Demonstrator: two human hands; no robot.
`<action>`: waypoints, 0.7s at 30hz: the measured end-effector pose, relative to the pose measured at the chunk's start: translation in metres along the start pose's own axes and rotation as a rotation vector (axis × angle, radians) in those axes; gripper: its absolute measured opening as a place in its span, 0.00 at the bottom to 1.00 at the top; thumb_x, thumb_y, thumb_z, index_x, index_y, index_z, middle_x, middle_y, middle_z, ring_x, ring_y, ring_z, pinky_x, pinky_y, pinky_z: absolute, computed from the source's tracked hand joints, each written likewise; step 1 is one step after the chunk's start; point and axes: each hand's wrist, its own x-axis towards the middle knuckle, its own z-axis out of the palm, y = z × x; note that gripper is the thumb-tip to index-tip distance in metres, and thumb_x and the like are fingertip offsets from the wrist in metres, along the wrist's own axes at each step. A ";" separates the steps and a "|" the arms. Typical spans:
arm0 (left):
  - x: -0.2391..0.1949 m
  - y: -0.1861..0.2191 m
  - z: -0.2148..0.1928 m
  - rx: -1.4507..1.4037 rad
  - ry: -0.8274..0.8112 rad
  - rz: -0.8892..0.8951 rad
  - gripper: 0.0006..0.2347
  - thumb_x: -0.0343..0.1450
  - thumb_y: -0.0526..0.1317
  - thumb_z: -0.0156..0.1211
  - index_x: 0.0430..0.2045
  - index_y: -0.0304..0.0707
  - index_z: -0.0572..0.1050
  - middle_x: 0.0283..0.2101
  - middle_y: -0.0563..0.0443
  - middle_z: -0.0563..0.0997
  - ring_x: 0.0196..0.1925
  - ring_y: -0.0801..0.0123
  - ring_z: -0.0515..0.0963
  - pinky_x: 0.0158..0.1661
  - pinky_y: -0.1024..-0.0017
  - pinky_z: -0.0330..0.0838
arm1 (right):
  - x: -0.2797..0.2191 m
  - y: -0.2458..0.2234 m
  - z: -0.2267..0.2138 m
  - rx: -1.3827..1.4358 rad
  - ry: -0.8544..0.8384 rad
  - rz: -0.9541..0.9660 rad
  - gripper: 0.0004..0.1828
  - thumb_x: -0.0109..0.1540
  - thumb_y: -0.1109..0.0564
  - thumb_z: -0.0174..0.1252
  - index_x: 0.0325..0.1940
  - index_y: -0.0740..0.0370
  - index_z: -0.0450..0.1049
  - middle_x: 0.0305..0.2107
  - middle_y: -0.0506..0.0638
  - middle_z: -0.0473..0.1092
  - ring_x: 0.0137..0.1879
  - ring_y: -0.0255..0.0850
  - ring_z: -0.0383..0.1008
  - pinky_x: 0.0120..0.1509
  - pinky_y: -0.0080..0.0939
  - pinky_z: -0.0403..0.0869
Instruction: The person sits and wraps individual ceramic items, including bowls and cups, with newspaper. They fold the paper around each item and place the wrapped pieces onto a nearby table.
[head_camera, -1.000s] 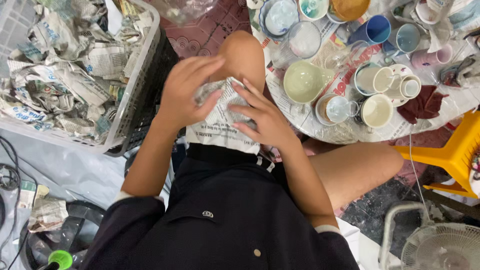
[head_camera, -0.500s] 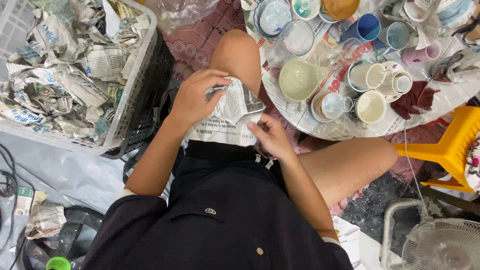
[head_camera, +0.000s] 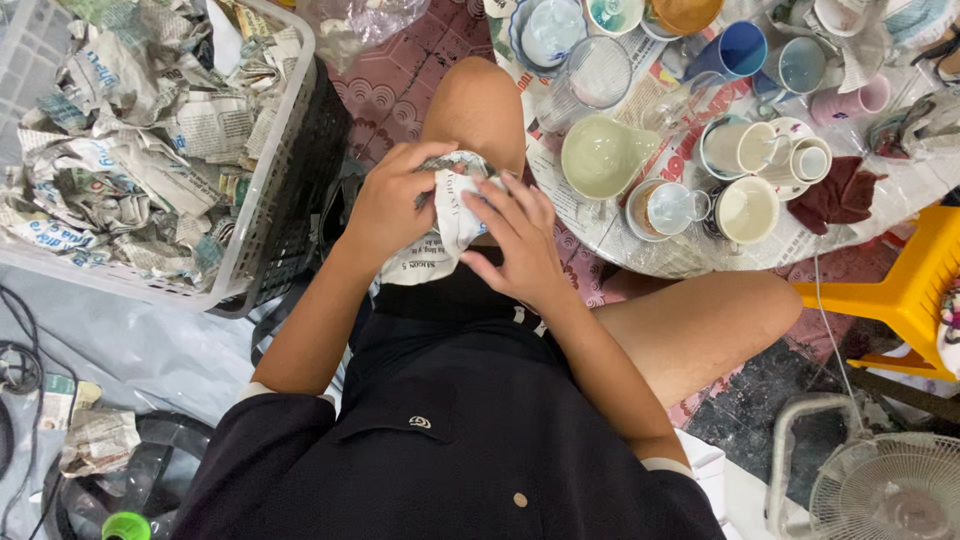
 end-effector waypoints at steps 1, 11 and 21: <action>0.001 0.002 -0.001 0.006 0.001 0.004 0.16 0.63 0.26 0.64 0.44 0.37 0.83 0.57 0.49 0.80 0.54 0.55 0.79 0.54 0.64 0.74 | 0.003 0.001 -0.002 -0.007 -0.054 0.001 0.42 0.57 0.43 0.71 0.71 0.57 0.67 0.68 0.53 0.62 0.76 0.54 0.57 0.77 0.61 0.54; -0.012 -0.007 -0.012 -0.108 0.002 0.029 0.17 0.72 0.25 0.59 0.55 0.34 0.78 0.61 0.40 0.78 0.61 0.50 0.78 0.62 0.60 0.70 | 0.002 0.021 0.017 -0.186 -0.148 -0.061 0.43 0.56 0.45 0.71 0.73 0.53 0.66 0.72 0.47 0.60 0.79 0.47 0.56 0.77 0.64 0.53; -0.051 -0.040 -0.019 -0.105 0.099 0.104 0.21 0.60 0.32 0.74 0.47 0.30 0.77 0.48 0.38 0.80 0.50 0.47 0.81 0.51 0.59 0.75 | 0.012 0.015 0.030 0.157 0.076 0.029 0.31 0.53 0.54 0.69 0.60 0.60 0.75 0.61 0.54 0.70 0.72 0.57 0.64 0.77 0.64 0.57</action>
